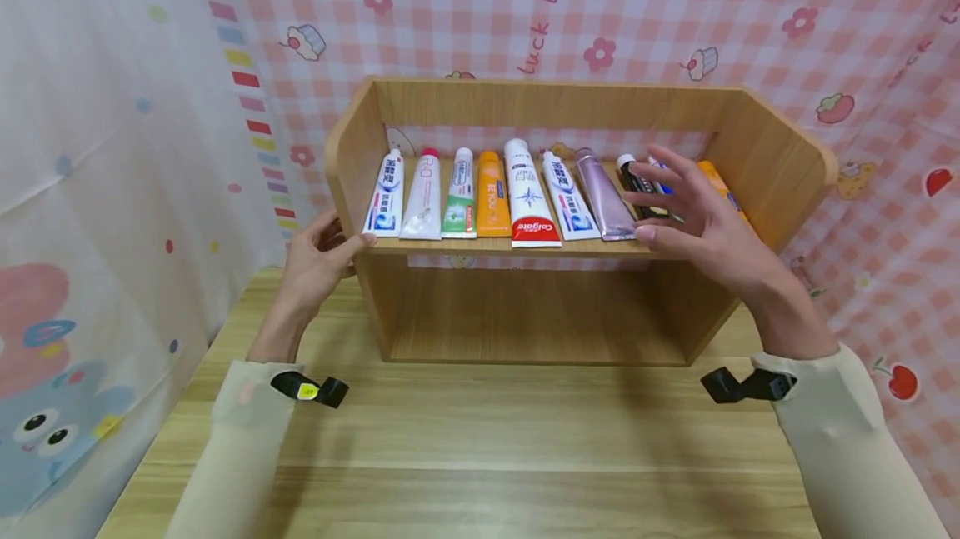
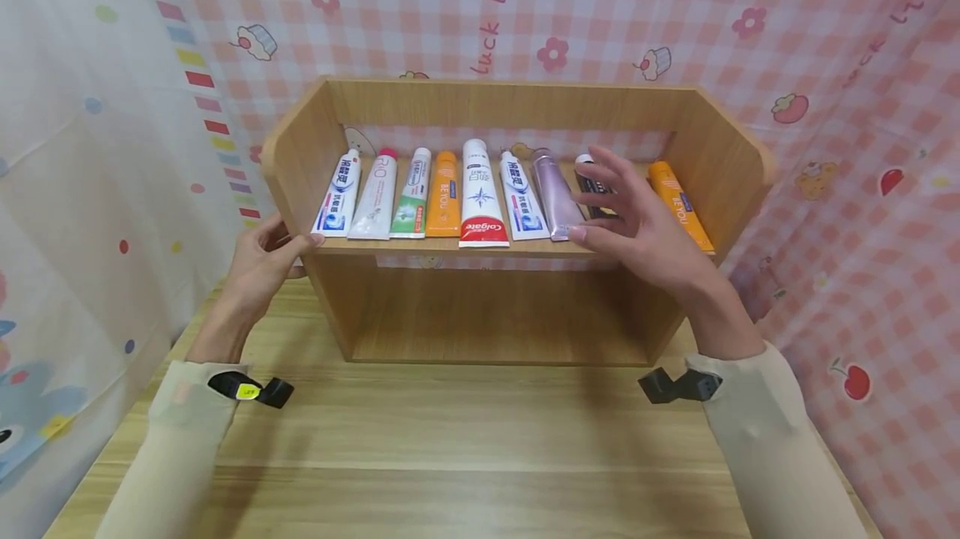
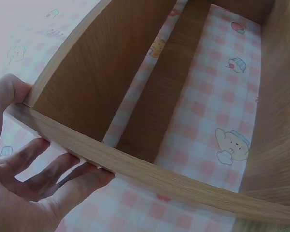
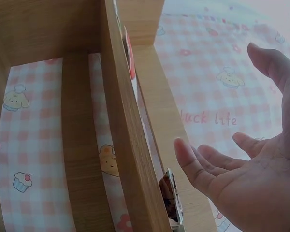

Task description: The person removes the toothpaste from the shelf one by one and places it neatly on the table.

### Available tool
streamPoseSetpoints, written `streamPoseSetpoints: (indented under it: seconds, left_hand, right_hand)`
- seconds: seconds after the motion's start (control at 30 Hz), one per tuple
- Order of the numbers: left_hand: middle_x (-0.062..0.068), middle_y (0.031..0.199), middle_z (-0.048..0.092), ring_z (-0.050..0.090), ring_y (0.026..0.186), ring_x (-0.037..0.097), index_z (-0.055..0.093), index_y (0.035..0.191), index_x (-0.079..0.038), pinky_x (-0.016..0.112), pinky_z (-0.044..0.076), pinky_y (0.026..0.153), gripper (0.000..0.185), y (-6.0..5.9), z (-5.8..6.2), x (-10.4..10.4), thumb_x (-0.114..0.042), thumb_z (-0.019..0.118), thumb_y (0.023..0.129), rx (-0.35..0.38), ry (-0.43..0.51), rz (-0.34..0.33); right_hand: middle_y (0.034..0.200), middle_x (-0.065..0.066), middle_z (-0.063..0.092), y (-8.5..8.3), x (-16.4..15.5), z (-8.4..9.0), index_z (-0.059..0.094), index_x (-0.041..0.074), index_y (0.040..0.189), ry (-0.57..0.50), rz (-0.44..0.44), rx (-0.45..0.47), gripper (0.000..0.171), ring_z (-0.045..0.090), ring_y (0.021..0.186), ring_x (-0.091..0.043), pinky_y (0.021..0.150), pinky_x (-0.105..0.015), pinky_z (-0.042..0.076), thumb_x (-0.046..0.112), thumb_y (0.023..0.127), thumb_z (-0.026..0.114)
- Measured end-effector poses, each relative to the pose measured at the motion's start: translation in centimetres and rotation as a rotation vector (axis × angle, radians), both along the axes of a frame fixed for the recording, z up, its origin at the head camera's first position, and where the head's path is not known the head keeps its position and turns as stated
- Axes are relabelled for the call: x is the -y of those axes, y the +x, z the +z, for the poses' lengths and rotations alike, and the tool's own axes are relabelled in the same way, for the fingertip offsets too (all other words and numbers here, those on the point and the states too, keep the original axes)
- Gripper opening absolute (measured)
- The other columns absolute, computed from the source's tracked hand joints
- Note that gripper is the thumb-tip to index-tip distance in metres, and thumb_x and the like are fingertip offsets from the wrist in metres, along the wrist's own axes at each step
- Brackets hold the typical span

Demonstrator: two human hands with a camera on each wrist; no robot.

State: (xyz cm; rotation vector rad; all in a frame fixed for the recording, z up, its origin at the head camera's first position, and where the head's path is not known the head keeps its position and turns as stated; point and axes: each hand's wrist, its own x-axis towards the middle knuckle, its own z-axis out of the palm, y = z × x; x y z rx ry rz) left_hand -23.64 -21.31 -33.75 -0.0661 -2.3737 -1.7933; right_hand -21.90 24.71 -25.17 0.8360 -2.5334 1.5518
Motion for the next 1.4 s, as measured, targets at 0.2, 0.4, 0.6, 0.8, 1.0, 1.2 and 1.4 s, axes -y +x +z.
streamPoseSetpoints:
  seconds: [0.2, 0.4, 0.6, 0.8, 1.0, 1.2, 1.4]
  left_hand:
    - [0.013, 0.154, 0.05, 0.055, 0.129, 0.034, 0.044, 0.156, -0.022, 0.037, 0.06, 0.087, 0.068, 0.0, 0.0, 0.1, -0.031, 0.07, 0.094, -0.008, -0.004, -0.002]
    - [0.014, 0.153, 0.05, 0.055, 0.128, 0.034, 0.044, 0.156, -0.02, 0.021, 0.057, 0.076, 0.067, 0.0, 0.0, 0.1, -0.03, 0.07, 0.095, -0.022, 0.0, -0.014]
    - [0.012, 0.154, 0.049, 0.055, 0.129, 0.034, 0.043, 0.157, -0.022, 0.025, 0.058, 0.08, 0.067, 0.0, -0.2, 0.2, -0.032, 0.069, 0.095, -0.018, -0.018, -0.011]
    - [0.012, 0.154, 0.05, 0.055, 0.129, 0.034, 0.043, 0.157, -0.023, 0.024, 0.058, 0.078, 0.067, -0.1, -0.2, 0.2, -0.033, 0.069, 0.096, -0.021, -0.026, -0.013]
    - [0.013, 0.154, 0.05, 0.055, 0.129, 0.034, 0.044, 0.156, -0.023, 0.022, 0.057, 0.077, 0.066, 0.0, -0.1, 0.2, -0.032, 0.068, 0.096, -0.029, -0.024, -0.017]
    - [0.013, 0.154, 0.05, 0.055, 0.129, 0.034, 0.045, 0.156, -0.022, 0.022, 0.058, 0.076, 0.064, 0.1, -0.1, 0.1, -0.029, 0.068, 0.096, -0.039, -0.005, -0.019]
    - [0.014, 0.154, 0.05, 0.055, 0.128, 0.034, 0.045, 0.156, -0.021, 0.021, 0.058, 0.076, 0.064, 0.0, -0.3, -0.1, -0.028, 0.067, 0.096, -0.063, -0.001, -0.024]
  right_hand:
    - [0.166, -0.01, 0.032, -0.6, 0.3, 0.6, 0.021, 0.033, 0.163, -0.01, 0.027, 0.031, 0.085, 0.052, 0.138, -0.016, 0.099, -0.015, 0.048, 0.004, 0.096, 0.065]
    - [0.165, -0.007, 0.034, -1.3, 0.9, 1.0, 0.023, 0.037, 0.161, 0.014, 0.003, 0.077, 0.082, 0.053, 0.138, -0.017, 0.097, -0.018, 0.05, 0.01, 0.097, 0.066]
    - [0.164, -0.004, 0.036, -2.2, 1.5, 1.2, 0.024, 0.04, 0.16, 0.02, -0.002, 0.131, 0.079, 0.053, 0.139, -0.021, 0.098, -0.02, 0.049, 0.016, 0.098, 0.066]
    - [0.164, -0.006, 0.038, -3.0, 2.3, 1.7, 0.024, 0.039, 0.161, 0.028, -0.022, 0.197, 0.079, 0.051, 0.142, -0.027, 0.101, -0.022, 0.049, 0.02, 0.098, 0.068]
    - [0.164, -0.004, 0.038, -3.9, 3.2, 2.1, 0.021, 0.037, 0.163, 0.041, -0.01, 0.229, 0.082, 0.051, 0.142, -0.028, 0.099, -0.024, 0.053, 0.024, 0.098, 0.069]
    - [0.164, -0.007, 0.037, -4.8, 4.2, 2.7, 0.016, 0.034, 0.164, 0.02, 0.033, 0.275, 0.085, 0.054, 0.137, -0.03, 0.097, -0.036, 0.057, 0.024, 0.098, 0.069]
    - [0.165, -0.008, 0.036, -5.7, 5.4, 3.0, 0.016, 0.032, 0.165, 0.027, 0.029, 0.334, 0.09, 0.052, 0.136, -0.03, 0.095, -0.04, 0.058, 0.027, 0.095, 0.073]
